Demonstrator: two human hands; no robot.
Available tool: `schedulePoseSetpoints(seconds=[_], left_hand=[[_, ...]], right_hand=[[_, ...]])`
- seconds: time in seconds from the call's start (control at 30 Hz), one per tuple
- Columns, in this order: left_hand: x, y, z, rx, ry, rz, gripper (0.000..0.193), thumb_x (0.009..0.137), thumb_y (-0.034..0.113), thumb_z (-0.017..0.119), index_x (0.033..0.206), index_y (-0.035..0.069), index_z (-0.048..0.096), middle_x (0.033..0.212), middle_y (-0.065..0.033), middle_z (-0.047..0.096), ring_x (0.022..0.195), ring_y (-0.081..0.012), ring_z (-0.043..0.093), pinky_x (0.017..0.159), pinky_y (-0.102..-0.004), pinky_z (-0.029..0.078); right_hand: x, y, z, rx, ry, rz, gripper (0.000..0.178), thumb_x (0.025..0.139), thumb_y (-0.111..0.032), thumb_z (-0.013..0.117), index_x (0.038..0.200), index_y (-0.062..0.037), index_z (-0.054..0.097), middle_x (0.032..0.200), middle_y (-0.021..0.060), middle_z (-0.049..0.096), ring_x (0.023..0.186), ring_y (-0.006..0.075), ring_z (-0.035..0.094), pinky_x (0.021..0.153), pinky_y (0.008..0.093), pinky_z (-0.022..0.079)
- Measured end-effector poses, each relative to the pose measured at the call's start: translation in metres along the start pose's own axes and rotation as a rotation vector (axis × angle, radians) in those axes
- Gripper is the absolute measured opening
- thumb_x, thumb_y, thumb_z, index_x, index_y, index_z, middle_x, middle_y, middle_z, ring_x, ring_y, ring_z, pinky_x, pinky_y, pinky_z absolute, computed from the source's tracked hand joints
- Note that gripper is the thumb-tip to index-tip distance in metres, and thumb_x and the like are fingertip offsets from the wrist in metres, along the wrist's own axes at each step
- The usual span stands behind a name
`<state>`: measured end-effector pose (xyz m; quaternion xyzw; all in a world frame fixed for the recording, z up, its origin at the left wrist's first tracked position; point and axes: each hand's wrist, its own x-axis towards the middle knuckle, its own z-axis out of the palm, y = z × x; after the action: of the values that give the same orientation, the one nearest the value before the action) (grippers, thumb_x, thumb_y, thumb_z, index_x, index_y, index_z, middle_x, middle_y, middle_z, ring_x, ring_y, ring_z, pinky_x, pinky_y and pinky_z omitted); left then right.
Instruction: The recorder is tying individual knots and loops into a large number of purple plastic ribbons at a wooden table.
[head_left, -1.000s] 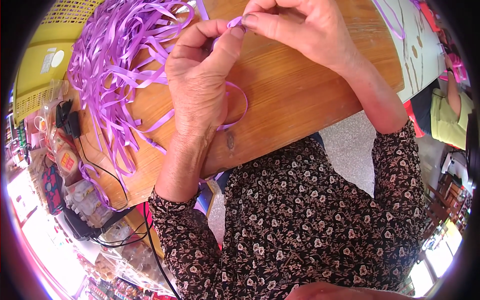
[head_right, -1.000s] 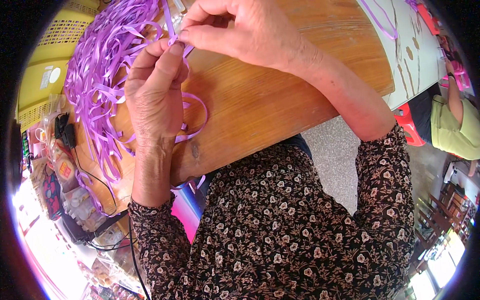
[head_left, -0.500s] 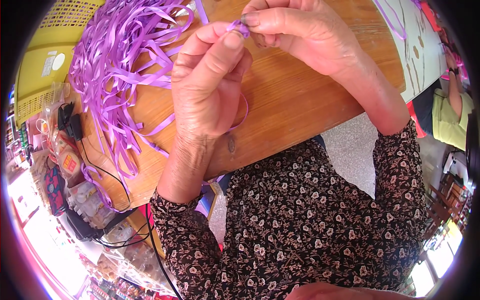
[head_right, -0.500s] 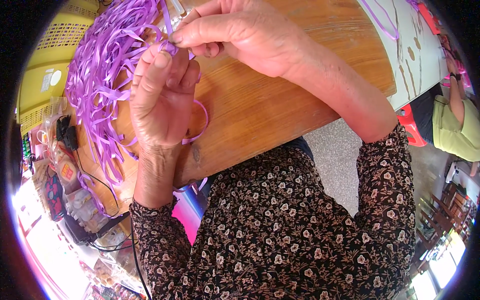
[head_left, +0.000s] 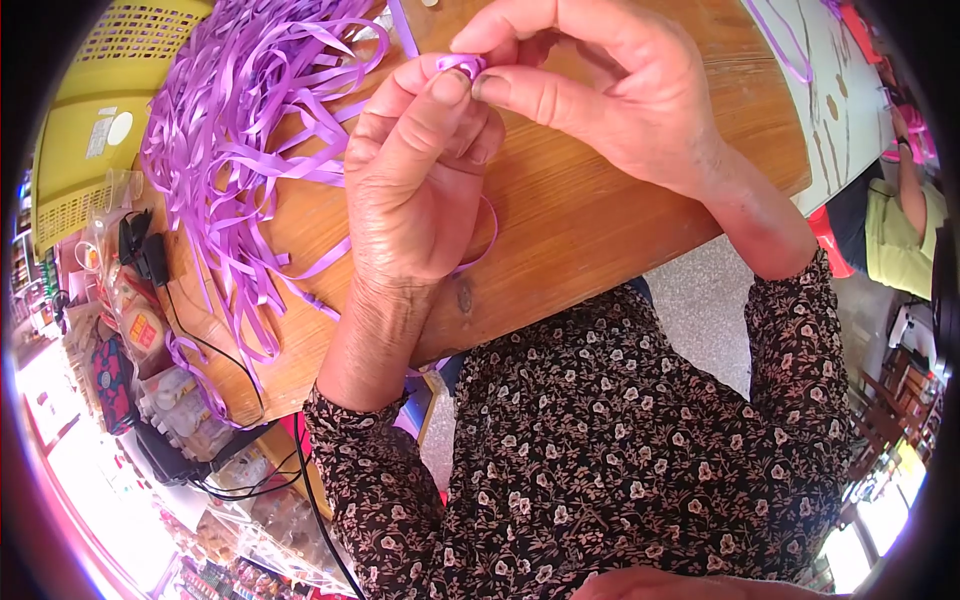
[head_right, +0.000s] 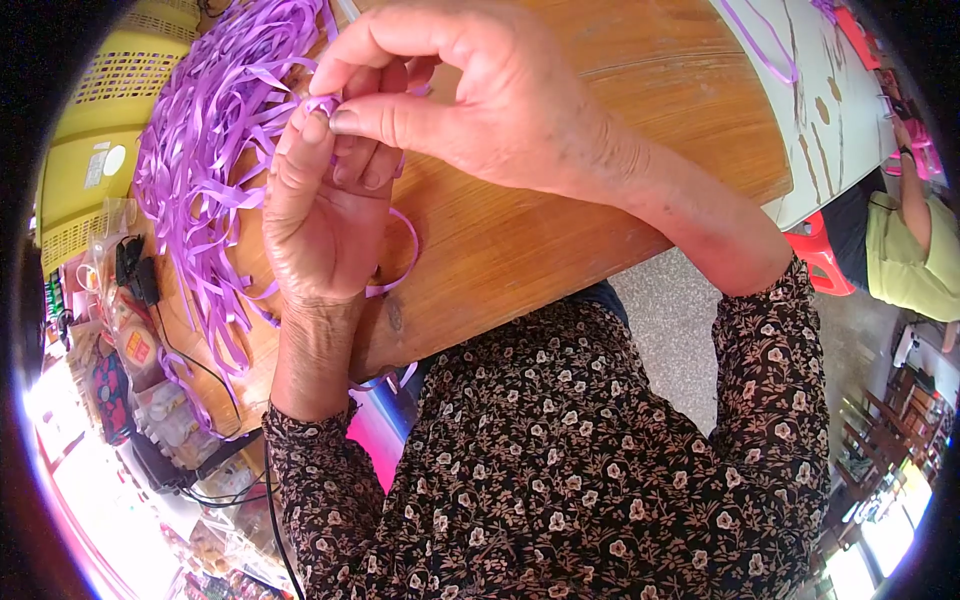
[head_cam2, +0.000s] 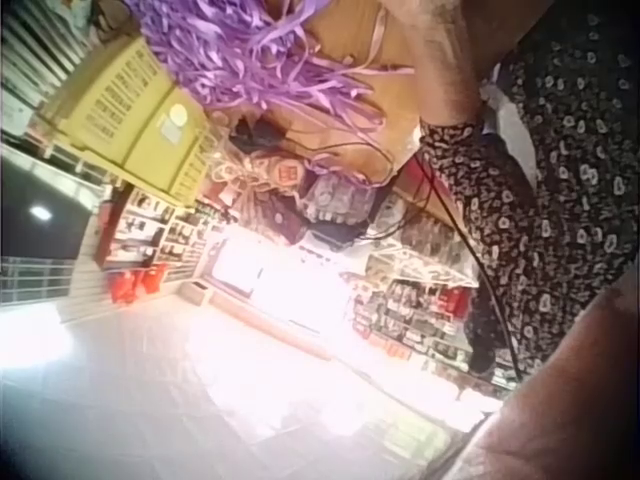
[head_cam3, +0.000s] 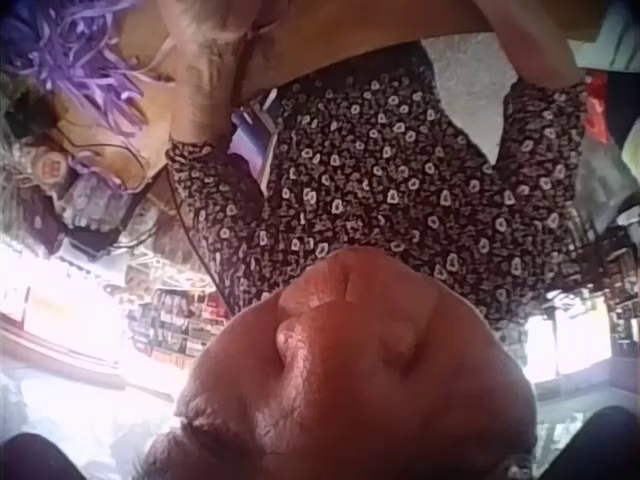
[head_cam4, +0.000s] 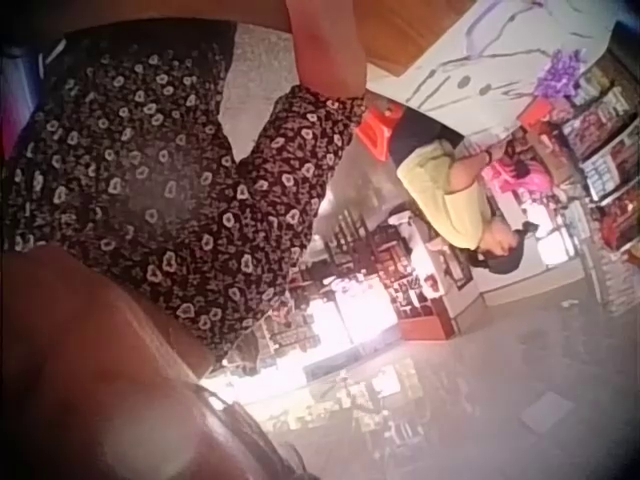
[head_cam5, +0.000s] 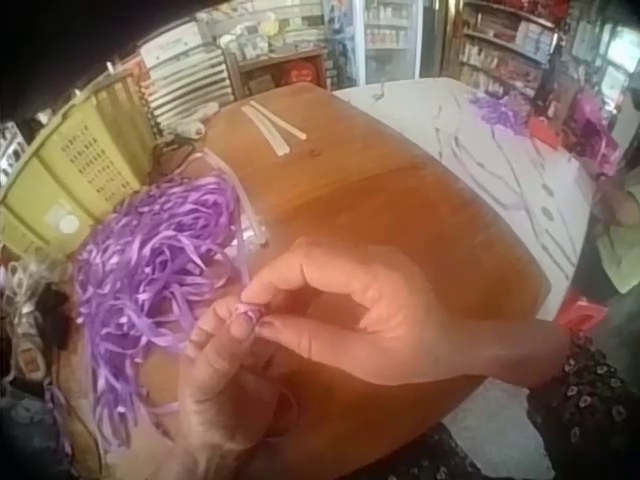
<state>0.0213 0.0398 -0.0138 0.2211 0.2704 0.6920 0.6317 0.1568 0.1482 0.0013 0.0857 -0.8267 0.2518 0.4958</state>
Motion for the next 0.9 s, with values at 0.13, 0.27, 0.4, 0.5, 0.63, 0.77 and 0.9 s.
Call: schedulePoseSetpoints(seconds=[0.13, 0.27, 0.4, 0.5, 0.63, 0.77, 0.9], left_hand=[[0.000, 0.000, -0.001, 0.004, 0.008, -0.018, 0.013, 0.087, 0.008, 0.059, 0.099, 0.003, 0.061, 0.072, 0.0055, 0.051, 0.059, -0.0047, 0.035, 0.056, -0.0215, 0.030], [0.000, 0.000, 0.000, -0.010, 0.007, -0.017, 0.013, 0.087, 0.007, 0.059, 0.099, 0.004, 0.061, 0.072, 0.0052, 0.050, 0.059, -0.0051, 0.036, 0.056, -0.0218, 0.030], [0.001, -0.001, -0.003, -0.019, -0.051, -0.023, 0.013, 0.086, 0.007, 0.059, 0.098, 0.003, 0.060, 0.072, 0.0050, 0.050, 0.060, -0.0055, 0.036, 0.056, -0.0219, 0.030], [0.000, 0.000, 0.001, 0.010, -0.005, -0.038, 0.014, 0.086, 0.009, 0.060, 0.099, 0.002, 0.060, 0.071, 0.0051, 0.049, 0.059, -0.0054, 0.035, 0.055, -0.0218, 0.030], [0.002, -0.002, -0.009, 0.004, -0.121, -0.042, 0.015, 0.086, 0.009, 0.061, 0.099, 0.002, 0.061, 0.072, 0.0045, 0.052, 0.059, -0.0050, 0.038, 0.055, -0.0204, 0.031], [-0.003, 0.003, 0.002, 0.241, -0.049, 0.049, 0.016, 0.087, 0.007, 0.059, 0.101, 0.001, 0.061, 0.073, 0.0037, 0.052, 0.061, -0.0049, 0.038, 0.056, -0.0196, 0.032], [-0.004, 0.001, 0.010, 0.387, 0.087, 0.098, 0.017, 0.087, 0.005, 0.058, 0.103, 0.001, 0.061, 0.071, 0.0038, 0.050, 0.058, -0.0054, 0.035, 0.054, -0.0215, 0.030]], right_hand=[[0.002, 0.009, -0.002, -0.103, -0.007, -0.195, 0.022, 0.079, 0.003, 0.065, 0.100, -0.0021, 0.063, 0.090, 0.0074, 0.062, 0.080, 0.0164, 0.061, 0.067, 0.0239, 0.048], [0.016, -0.040, -0.010, 0.049, 0.012, 0.405, 0.023, 0.077, 0.005, 0.066, 0.099, -0.0028, 0.065, 0.089, 0.0066, 0.063, 0.078, 0.0156, 0.061, 0.064, 0.0245, 0.049], [0.014, -0.040, -0.013, -0.010, 0.010, 0.401, 0.020, 0.076, 0.003, 0.068, 0.095, -0.0033, 0.067, 0.086, 0.0054, 0.062, 0.075, 0.0164, 0.060, 0.062, 0.0252, 0.048], [0.015, -0.042, -0.015, -0.034, -0.012, 0.436, 0.017, 0.075, 0.004, 0.068, 0.091, -0.0030, 0.067, 0.084, 0.0058, 0.061, 0.075, 0.0167, 0.060, 0.062, 0.0253, 0.047], [0.003, 0.004, -0.005, 0.025, 0.024, -0.089, 0.012, 0.078, 0.003, 0.066, 0.088, -0.0018, 0.065, 0.084, 0.0052, 0.061, 0.079, 0.0140, 0.059, 0.069, 0.0236, 0.046], [-0.001, -0.011, -0.013, 0.280, -0.026, 0.254, 0.008, 0.081, 0.000, 0.065, 0.089, -0.0008, 0.063, 0.085, 0.0039, 0.061, 0.083, 0.0109, 0.058, 0.074, 0.0219, 0.044], [-0.003, -0.008, -0.014, 0.321, -0.057, 0.290, 0.008, 0.083, -0.004, 0.064, 0.090, -0.0001, 0.062, 0.087, 0.0040, 0.061, 0.085, 0.0096, 0.057, 0.076, 0.0213, 0.044]])
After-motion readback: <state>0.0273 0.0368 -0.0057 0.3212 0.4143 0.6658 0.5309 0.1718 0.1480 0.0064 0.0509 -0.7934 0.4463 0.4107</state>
